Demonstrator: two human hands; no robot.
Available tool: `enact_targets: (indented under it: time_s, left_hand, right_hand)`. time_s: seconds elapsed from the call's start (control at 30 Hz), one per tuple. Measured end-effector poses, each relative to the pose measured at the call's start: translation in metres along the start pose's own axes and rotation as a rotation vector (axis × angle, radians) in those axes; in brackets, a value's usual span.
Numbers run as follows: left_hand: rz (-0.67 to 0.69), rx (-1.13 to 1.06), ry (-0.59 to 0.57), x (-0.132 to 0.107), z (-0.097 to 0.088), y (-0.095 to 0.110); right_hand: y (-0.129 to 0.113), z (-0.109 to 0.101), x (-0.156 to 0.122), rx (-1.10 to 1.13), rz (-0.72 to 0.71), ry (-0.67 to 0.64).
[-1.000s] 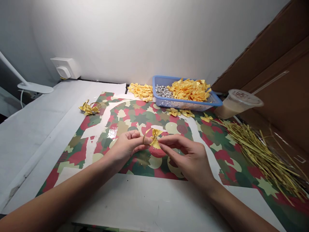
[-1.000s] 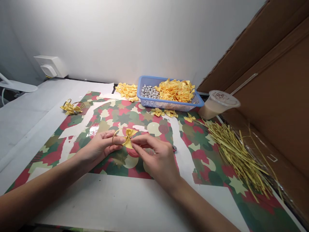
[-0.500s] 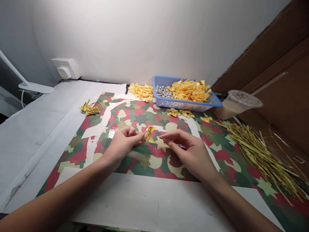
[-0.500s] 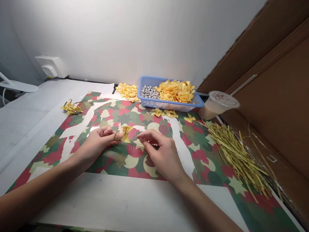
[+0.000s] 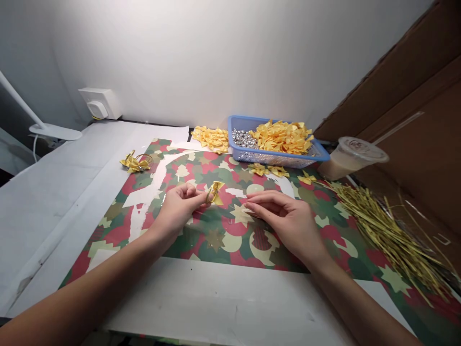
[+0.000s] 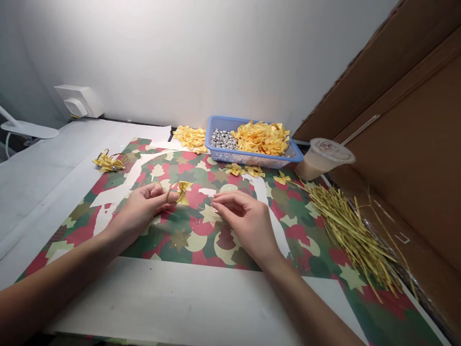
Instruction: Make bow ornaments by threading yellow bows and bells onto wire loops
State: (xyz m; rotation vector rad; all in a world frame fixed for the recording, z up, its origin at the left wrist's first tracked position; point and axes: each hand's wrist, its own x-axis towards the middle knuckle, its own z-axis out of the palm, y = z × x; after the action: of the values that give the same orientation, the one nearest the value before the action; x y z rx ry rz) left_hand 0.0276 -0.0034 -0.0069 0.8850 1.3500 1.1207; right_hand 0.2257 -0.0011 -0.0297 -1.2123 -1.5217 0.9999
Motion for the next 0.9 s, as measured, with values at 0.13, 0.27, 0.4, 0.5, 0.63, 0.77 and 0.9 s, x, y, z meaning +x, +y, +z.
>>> enact_targets:
  time_s: [0.13, 0.27, 0.4, 0.5, 0.63, 0.77, 0.9]
  left_hand:
    - [0.000, 0.019, -0.022, -0.001, 0.000, -0.001]
    - [-0.015, 0.022, -0.039, -0.003, 0.002, -0.004]
    - [-0.043, -0.002, -0.075, -0.005, 0.005, -0.004]
    - [-0.058, -0.011, -0.093, -0.006, 0.006, -0.004]
    - [-0.075, -0.029, -0.113, -0.006, 0.007, -0.005]
    - [-0.073, -0.046, -0.124, -0.004, 0.006, -0.006]
    - [-0.070, -0.048, -0.127, -0.003, 0.007, -0.007]
  right_hand:
    - [-0.006, 0.000, -0.003, 0.079, -0.150, 0.048]
    - [-0.008, 0.004, -0.009, -0.059, -0.390, 0.005]
    - [-0.009, 0.014, -0.013, -0.235, -0.502, -0.022]
    - [-0.009, 0.019, -0.014, -0.322, -0.532, 0.027]
    - [-0.007, 0.020, -0.013, -0.363, -0.493, 0.052]
    - [-0.007, 0.018, -0.013, -0.357, -0.478, 0.038]
    - [-0.007, 0.019, -0.013, -0.351, -0.470, 0.025]
